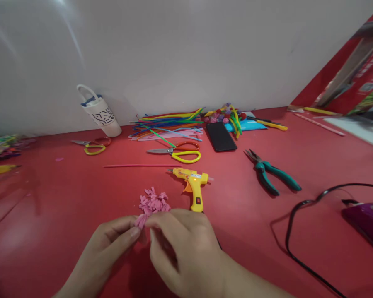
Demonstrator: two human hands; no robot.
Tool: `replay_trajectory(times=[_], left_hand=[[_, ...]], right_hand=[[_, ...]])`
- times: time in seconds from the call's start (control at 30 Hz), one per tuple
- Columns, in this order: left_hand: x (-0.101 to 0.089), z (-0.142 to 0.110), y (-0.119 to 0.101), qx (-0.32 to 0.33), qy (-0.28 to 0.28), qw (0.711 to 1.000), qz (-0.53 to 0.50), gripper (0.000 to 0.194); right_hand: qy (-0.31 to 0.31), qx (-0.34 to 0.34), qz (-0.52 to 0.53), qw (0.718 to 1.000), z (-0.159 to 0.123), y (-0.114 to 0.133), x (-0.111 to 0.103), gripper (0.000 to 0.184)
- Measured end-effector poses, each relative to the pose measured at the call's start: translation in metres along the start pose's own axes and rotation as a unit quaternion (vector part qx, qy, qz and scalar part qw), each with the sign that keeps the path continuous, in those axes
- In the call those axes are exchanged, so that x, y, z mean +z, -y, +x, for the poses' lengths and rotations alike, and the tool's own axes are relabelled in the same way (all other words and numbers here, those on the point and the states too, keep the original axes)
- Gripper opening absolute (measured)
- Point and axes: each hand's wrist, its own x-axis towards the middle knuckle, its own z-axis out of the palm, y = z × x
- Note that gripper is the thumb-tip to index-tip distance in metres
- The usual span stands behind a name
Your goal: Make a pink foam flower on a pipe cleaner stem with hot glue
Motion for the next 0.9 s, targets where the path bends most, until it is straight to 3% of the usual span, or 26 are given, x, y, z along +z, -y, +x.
replay_trajectory(times=[0.13,0.27,0.33,0.43,0.57,0.67,0.83,0.9], left_hand=[[0.001,0.0,0.003,-0.01,0.008,0.998,-0.058,0.02],[0.0,0.0,0.006,-0.02,0.006,0.994,-0.109,0.019],[0.0,0.0,0.007,-0.04,0.012,0.989,-0.144,0.021],[0.0,0.0,0.006,-0.076,0.041,0.972,-0.218,0.027],[0.002,0.0,0.007,-0.109,0.071,0.95,-0.285,0.028],[0.004,0.001,0.006,-0.095,0.061,0.949,-0.295,0.027],[0.007,0.003,0.006,-0.02,-0.002,0.959,-0.282,0.019],[0.006,0.003,0.006,-0.004,-0.012,0.963,-0.267,0.016]], right_hand=[[-0.013,-0.079,-0.065,0.995,-0.002,-0.002,0.003,0.021],[-0.029,-0.071,-0.056,0.995,-0.005,-0.001,0.005,0.022],[-0.024,-0.035,-0.025,0.999,-0.005,0.0,0.004,0.021],[-0.016,0.078,0.037,0.996,-0.001,0.0,0.004,0.015],[0.031,0.225,0.194,0.954,0.008,-0.002,0.006,0.009],[0.063,0.26,0.295,0.917,0.013,-0.002,0.009,0.009],[-0.006,0.266,0.256,0.929,0.01,0.0,0.012,0.012],[0.015,0.293,0.325,0.899,0.008,-0.001,0.015,0.01]])
